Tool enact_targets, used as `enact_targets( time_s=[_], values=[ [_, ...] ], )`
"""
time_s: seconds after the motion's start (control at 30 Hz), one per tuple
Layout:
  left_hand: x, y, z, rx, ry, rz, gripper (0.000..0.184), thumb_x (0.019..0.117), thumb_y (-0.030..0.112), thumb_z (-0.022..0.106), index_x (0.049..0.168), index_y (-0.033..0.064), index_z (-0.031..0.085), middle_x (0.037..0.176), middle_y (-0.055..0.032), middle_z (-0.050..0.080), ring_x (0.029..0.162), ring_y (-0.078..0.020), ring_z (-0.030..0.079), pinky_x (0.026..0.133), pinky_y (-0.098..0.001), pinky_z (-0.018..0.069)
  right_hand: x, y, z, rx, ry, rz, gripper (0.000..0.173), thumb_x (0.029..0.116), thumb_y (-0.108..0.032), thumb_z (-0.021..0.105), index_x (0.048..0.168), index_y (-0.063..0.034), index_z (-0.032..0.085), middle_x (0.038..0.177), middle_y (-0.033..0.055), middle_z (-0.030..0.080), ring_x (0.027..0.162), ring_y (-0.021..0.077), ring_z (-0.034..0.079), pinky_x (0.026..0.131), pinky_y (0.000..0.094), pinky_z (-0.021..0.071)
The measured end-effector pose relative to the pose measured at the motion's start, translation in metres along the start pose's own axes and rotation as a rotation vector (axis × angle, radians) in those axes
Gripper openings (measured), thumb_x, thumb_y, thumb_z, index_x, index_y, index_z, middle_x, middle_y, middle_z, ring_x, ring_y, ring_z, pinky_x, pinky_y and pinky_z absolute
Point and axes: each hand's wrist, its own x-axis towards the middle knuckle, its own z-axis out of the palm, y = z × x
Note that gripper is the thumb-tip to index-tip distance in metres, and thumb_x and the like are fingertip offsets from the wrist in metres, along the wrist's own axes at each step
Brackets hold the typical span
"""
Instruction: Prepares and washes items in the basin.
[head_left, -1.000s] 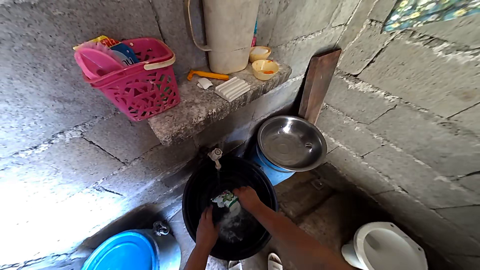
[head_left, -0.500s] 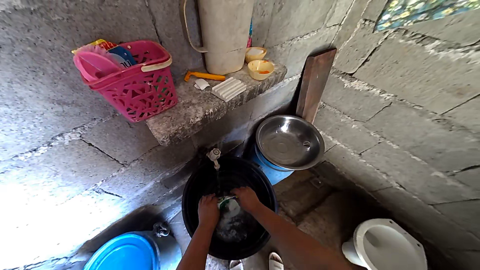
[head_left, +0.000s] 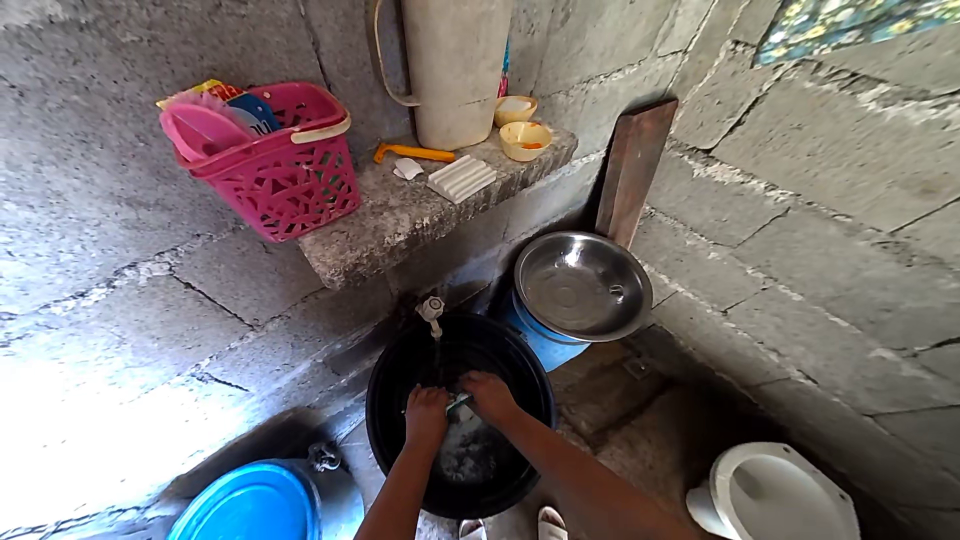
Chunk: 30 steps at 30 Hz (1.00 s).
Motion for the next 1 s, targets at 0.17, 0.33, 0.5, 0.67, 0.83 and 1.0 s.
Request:
enact_targets(
  time_s=[0.17,0.33,0.5,0.67,0.83,1.0],
  values=[
    [-0.001,0.000,-0.003,-0.009,0.057,0.042,0.035,0.0941,-0.007,0.056,0.123,0.0024,0.073,0.130,-0.0149,0.070,0.132,-0.0322,0.060,0.122,-0.0544,0.0299,-0.001,0.003,0.002,-0.101,0.086,-0.035,0.022,0.0956,-0.006,0.062,0.112,-0.0016,0.075,0.118,0.0205,0.071,0.117,0.0391,0.064,0.100,0.0563,0.0463],
    [-0.008,0.000,-0.007,-0.085,0.115,0.034,0.043,0.0954,0.011,0.067,0.138,0.0033,0.064,0.139,-0.0170,0.065,0.135,-0.0345,0.057,0.122,-0.0560,0.0294,-0.003,0.008,0.001,-0.099,0.121,-0.022,0.021,0.0958,-0.009,0.062,0.110,-0.0011,0.075,0.117,0.0189,0.071,0.117,0.0371,0.064,0.101,0.0546,0.0461],
    [-0.035,-0.015,0.004,-0.135,0.281,0.090,0.046,0.0925,0.016,0.072,0.135,0.0004,0.065,0.136,-0.0216,0.065,0.128,-0.0416,0.061,0.116,-0.0615,0.0370,-0.008,0.015,0.000,-0.051,0.226,-0.031,0.020,0.0912,-0.002,0.063,0.106,-0.0018,0.077,0.114,0.0175,0.073,0.115,0.0368,0.065,0.100,0.0543,0.0472],
    [-0.071,-0.035,0.018,-0.148,0.317,0.065,0.043,0.0907,0.016,0.074,0.129,-0.0028,0.068,0.131,-0.0227,0.068,0.123,-0.0434,0.064,0.112,-0.0638,0.0407,-0.009,0.016,-0.009,-0.039,0.238,-0.001,0.021,0.0944,-0.012,0.065,0.106,0.0016,0.076,0.114,0.0197,0.072,0.116,0.0377,0.065,0.101,0.0547,0.0458],
    [-0.091,-0.044,0.030,-0.215,0.282,-0.054,0.042,0.0916,0.014,0.073,0.129,-0.0044,0.068,0.132,-0.0244,0.067,0.123,-0.0461,0.063,0.111,-0.0627,0.0419,-0.006,0.016,-0.016,0.002,0.305,0.002,0.019,0.0905,-0.005,0.065,0.106,-0.0008,0.076,0.116,0.0178,0.073,0.116,0.0368,0.065,0.101,0.0548,0.0460],
    [-0.089,-0.036,0.020,-0.264,0.201,-0.107,0.044,0.0947,0.015,0.070,0.135,-0.0023,0.064,0.139,-0.0226,0.063,0.130,-0.0430,0.059,0.114,-0.0564,0.0411,-0.003,0.009,-0.023,-0.036,0.201,0.029,0.025,0.0957,-0.008,0.059,0.116,-0.0017,0.074,0.126,0.0167,0.070,0.124,0.0355,0.061,0.106,0.0546,0.0420]
  ],
)
